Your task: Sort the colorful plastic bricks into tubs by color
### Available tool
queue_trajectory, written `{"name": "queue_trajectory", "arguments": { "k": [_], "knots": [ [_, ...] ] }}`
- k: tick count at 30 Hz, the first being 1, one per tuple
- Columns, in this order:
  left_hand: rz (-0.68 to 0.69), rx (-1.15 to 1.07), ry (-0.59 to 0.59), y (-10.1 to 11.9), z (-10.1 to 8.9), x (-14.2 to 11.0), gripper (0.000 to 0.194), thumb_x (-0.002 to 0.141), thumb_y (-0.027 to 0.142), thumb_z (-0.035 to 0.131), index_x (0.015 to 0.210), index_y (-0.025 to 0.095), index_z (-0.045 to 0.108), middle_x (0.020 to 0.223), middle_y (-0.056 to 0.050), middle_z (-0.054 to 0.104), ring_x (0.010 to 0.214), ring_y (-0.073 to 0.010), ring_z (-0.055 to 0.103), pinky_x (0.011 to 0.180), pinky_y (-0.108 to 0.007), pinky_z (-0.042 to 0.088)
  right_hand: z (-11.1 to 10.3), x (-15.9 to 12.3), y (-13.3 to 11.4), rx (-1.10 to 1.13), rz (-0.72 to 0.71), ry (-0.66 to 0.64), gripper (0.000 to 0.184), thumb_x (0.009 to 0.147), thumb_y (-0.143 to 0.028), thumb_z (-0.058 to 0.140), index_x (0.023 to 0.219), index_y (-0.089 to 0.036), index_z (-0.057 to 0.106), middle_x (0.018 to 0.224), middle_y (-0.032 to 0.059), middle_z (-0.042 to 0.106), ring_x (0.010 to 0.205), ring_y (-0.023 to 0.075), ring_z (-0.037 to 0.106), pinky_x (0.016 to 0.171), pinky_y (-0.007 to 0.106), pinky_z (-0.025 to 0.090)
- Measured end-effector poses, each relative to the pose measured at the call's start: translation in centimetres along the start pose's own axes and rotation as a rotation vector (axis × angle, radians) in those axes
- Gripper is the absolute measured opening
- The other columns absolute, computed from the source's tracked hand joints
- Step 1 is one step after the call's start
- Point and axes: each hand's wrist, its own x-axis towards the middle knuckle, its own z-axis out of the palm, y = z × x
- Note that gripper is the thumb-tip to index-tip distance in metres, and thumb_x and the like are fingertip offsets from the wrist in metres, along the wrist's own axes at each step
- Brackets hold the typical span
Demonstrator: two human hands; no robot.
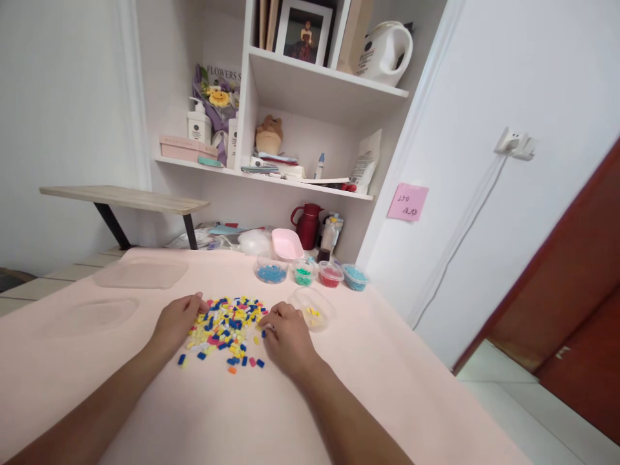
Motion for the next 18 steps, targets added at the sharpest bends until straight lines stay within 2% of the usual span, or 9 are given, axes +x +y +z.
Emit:
{"name": "queue_trajectory", "arguments": {
  "k": [4, 12, 18],
  "knots": [
    [-0.001, -0.007, 0.001, -0.05, 0.1, -0.1, 0.043, 0.085, 0.047, 0.038, 0.068, 0.023, 0.069, 0.082, -0.004, 0.076, 0.081, -0.0239, 0.068, 0.073, -0.032, 0.045, 0.02, 0.02, -0.34, 0.005, -0.023, -0.022, 0.018, 0.08, -0.015, 0.062, 0.087, -0.027, 0.073, 0.093, 0.0027, 0.061, 0.087, 0.0191, 0.055, 0.083, 0.036, 0.037],
    [0.005, -0.001, -0.003, -0.24, 0.12, 0.07, 0.043, 0.084, 0.046, 0.037, 0.068, 0.023, 0.069, 0.084, -0.005, 0.076, 0.084, -0.0244, 0.067, 0.074, -0.032, 0.045, -0.15, -0.34, -0.43, -0.008, -0.09, -0.122, 0.025, 0.083, -0.008, 0.058, 0.092, -0.026, 0.072, 0.095, 0.0043, 0.064, 0.092, 0.0193, 0.057, 0.082, 0.035, 0.036],
    [-0.005, 0.005, -0.003, -0.32, 0.17, 0.28, 0.043, 0.084, 0.047, 0.038, 0.068, 0.024, 0.07, 0.085, -0.005, 0.076, 0.085, -0.0253, 0.067, 0.074, -0.033, 0.045, -0.42, -0.29, -0.93, 0.012, -0.043, -0.098, 0.022, 0.075, -0.01, 0.066, 0.088, -0.026, 0.071, 0.096, 0.0027, 0.063, 0.089, 0.0193, 0.057, 0.084, 0.036, 0.037]
  ]
}}
